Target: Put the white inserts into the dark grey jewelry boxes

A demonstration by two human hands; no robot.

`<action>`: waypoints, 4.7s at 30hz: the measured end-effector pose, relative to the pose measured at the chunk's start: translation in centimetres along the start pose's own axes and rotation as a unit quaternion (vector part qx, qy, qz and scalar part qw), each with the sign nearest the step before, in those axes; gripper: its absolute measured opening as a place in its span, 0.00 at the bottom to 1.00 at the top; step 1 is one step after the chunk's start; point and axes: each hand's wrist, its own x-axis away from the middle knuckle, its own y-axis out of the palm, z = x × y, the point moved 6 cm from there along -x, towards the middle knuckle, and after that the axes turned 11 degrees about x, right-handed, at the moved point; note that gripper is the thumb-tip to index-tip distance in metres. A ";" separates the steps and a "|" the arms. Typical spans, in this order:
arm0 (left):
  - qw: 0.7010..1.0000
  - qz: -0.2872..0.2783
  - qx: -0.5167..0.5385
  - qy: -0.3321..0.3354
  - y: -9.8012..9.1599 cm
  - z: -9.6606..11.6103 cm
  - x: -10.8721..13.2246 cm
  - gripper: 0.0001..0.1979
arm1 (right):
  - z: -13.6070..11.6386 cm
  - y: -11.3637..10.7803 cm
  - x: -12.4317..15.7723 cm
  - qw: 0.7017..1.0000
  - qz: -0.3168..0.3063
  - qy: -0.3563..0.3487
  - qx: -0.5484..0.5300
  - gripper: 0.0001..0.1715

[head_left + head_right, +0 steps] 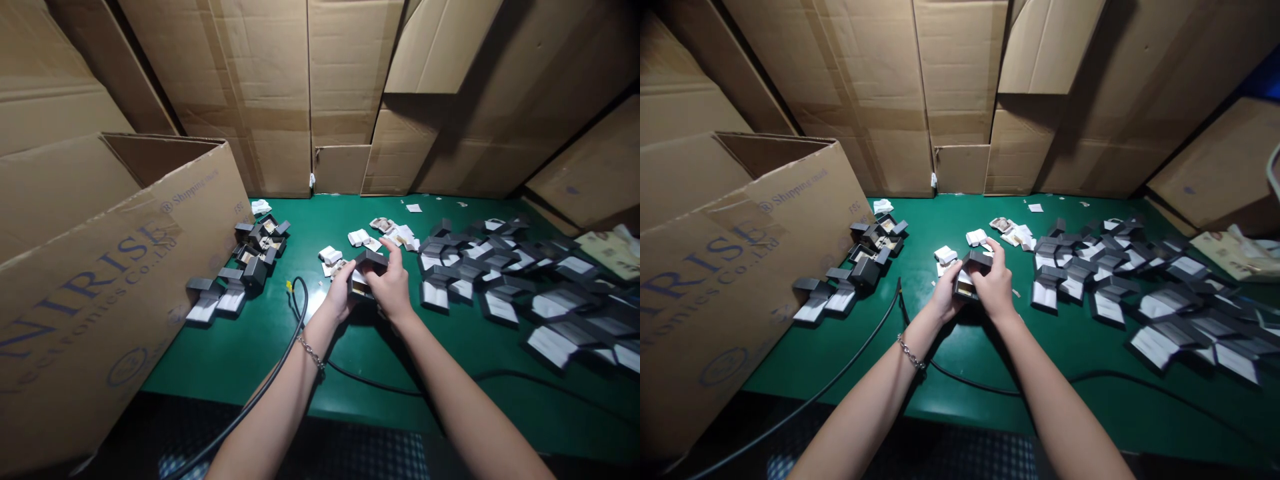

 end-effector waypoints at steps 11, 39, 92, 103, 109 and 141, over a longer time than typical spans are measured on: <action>1.000 0.018 0.019 -0.003 -0.1 0.2 0.0 0.06 | 0.2 0.5 -0.1 0.998 -0.019 -0.039 0.036 0.35; 1.000 0.025 0.013 0.002 -0.2 -0.1 -0.1 0.06 | 0.2 0.4 -0.1 0.999 -0.014 -0.029 0.043 0.31; 1.000 0.009 0.015 0.012 -0.4 -0.1 -0.2 0.06 | -0.1 0.5 -0.2 0.998 -0.014 -0.045 0.030 0.27; 0.999 0.012 0.035 0.005 -0.2 -0.1 -0.1 0.07 | 0.4 0.9 -0.3 0.997 -0.020 -0.059 0.035 0.27; 0.999 0.011 0.029 0.008 -0.3 -0.2 -0.1 0.05 | 0.1 0.7 -0.3 0.997 -0.011 -0.065 0.028 0.26; 0.999 -0.007 0.034 0.011 -0.5 -0.3 -0.3 0.07 | 0.3 0.9 -0.2 0.997 -0.017 -0.062 0.030 0.26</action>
